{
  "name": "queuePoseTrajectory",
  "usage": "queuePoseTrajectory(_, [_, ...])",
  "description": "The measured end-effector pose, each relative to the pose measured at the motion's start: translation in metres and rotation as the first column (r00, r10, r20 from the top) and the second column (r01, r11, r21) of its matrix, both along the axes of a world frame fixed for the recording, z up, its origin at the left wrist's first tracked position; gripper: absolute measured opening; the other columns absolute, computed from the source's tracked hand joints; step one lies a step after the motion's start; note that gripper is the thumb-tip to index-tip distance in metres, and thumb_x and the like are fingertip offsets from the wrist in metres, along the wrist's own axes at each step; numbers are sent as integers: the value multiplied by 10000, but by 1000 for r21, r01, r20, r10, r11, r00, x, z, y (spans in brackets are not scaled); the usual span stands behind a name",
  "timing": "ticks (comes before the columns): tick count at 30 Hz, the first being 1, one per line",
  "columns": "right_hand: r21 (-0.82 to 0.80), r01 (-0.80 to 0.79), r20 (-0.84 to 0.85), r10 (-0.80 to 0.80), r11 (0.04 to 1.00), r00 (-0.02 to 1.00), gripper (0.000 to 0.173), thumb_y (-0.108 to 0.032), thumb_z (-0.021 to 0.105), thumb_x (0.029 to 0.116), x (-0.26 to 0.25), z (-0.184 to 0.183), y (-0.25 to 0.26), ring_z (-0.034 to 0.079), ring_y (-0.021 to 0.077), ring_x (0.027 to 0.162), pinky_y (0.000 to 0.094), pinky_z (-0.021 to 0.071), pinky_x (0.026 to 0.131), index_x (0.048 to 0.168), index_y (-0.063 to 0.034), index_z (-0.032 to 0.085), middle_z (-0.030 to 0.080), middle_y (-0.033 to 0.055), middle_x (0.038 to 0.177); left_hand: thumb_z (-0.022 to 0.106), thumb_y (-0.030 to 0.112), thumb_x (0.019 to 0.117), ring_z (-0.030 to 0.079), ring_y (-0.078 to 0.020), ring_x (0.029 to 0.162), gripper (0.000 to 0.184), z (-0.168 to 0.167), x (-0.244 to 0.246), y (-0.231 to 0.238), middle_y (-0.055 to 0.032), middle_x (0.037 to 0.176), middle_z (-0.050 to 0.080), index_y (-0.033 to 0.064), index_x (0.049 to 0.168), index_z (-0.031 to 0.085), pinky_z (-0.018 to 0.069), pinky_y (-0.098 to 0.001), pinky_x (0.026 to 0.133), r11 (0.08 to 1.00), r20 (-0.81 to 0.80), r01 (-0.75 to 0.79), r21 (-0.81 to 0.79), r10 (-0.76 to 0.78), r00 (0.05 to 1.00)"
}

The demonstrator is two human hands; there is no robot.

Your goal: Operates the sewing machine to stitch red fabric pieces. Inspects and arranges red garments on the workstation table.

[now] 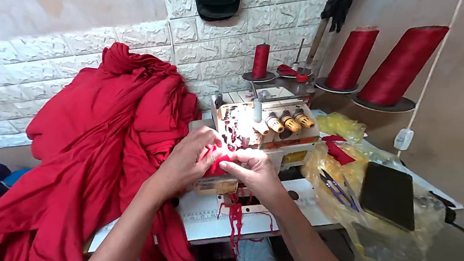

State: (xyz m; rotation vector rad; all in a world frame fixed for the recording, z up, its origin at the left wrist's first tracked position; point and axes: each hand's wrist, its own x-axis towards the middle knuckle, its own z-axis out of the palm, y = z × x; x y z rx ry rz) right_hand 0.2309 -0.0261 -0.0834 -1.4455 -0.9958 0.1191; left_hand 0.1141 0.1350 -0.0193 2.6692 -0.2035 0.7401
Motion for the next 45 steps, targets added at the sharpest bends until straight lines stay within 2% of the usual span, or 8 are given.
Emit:
queuePoseTrajectory(4, [105, 27, 79, -36, 994, 996, 172, -299, 713, 936, -1, -8, 0, 639, 23, 905, 229, 513, 800, 888, -159, 801, 725, -51, 927, 587, 229, 1018, 615, -67, 851, 151, 2, -11, 3, 12, 949, 635, 110, 1073, 663, 530, -261, 759, 991, 30, -115, -68, 117, 993])
queuePoseTrajectory(10, [101, -50, 78, 42, 994, 996, 196, -303, 782, 867, 0, -12, 1, 659, 21, 932, 226, 548, 834, 938, -120, 790, 724, -30, 958, 543, 143, 1029, 632, -149, 1082, 224, -6, -10, 6, -22, 1126, 705, 92, 1152, 723, 506, -334, 951, 994, -3, 16, 110, -16, 1000])
queuePoseTrajectory(18, [49, 111, 291, -120, 993, 949, 198, -351, 751, 873, -5, -15, 3, 639, 117, 1036, 521, 411, 983, 908, -163, 805, 732, -35, 962, 537, 159, 999, 633, -139, 961, 207, 2, -1, -3, -40, 1017, 676, 67, 1109, 687, 527, -330, 860, 995, -77, 69, 77, -64, 995])
queuePoseTrajectory(23, [99, 127, 398, -156, 987, 904, 147, -255, 695, 893, -16, -12, -3, 654, 112, 967, 460, 430, 919, 889, -157, 805, 750, -31, 931, 515, 278, 912, 619, -276, 1057, 460, 18, 3, -17, -126, 1099, 660, 50, 1306, 582, 478, -489, 880, 986, -363, 90, 144, -32, 931])
queuePoseTrajectory(29, [63, 147, 282, -159, 987, 946, 211, -265, 679, 917, -12, -9, -6, 618, 102, 819, 325, 501, 771, 1028, -109, 768, 699, 7, 883, 536, 307, 936, 622, -218, 930, 337, 38, 14, -9, -77, 887, 650, 40, 858, 726, 468, -443, 795, 956, -448, 172, 238, -49, 893])
queuePoseTrajectory(36, [183, 311, 392, -360, 933, 847, 156, -241, 717, 901, 0, -19, 6, 638, 159, 863, 355, 513, 811, 964, -110, 776, 712, 18, 893, 623, 255, 988, 583, -128, 708, 249, 49, 5, 6, -33, 773, 594, 63, 833, 658, 481, -321, 642, 962, -351, 40, 272, 61, 934])
queuePoseTrajectory(40, [167, 343, 464, -381, 924, 800, 167, -269, 716, 905, -1, -20, 16, 669, 198, 917, 416, 518, 869, 943, -121, 784, 721, 29, 898, 586, 109, 1038, 595, -229, 869, 208, 86, -7, -52, -180, 973, 650, -88, 1019, 652, 471, -363, 834, 932, -529, -168, 320, 323, 784])
queuePoseTrajectory(45, [189, 266, 458, -325, 945, 828, 128, -190, 654, 883, -3, -17, 16, 651, 165, 824, 352, 516, 749, 888, -108, 752, 705, 29, 846, 660, 231, 985, 598, -117, 766, 196, 40, 0, 13, -25, 811, 598, 63, 892, 697, 500, -294, 702, 963, -267, 28, 268, 46, 963])
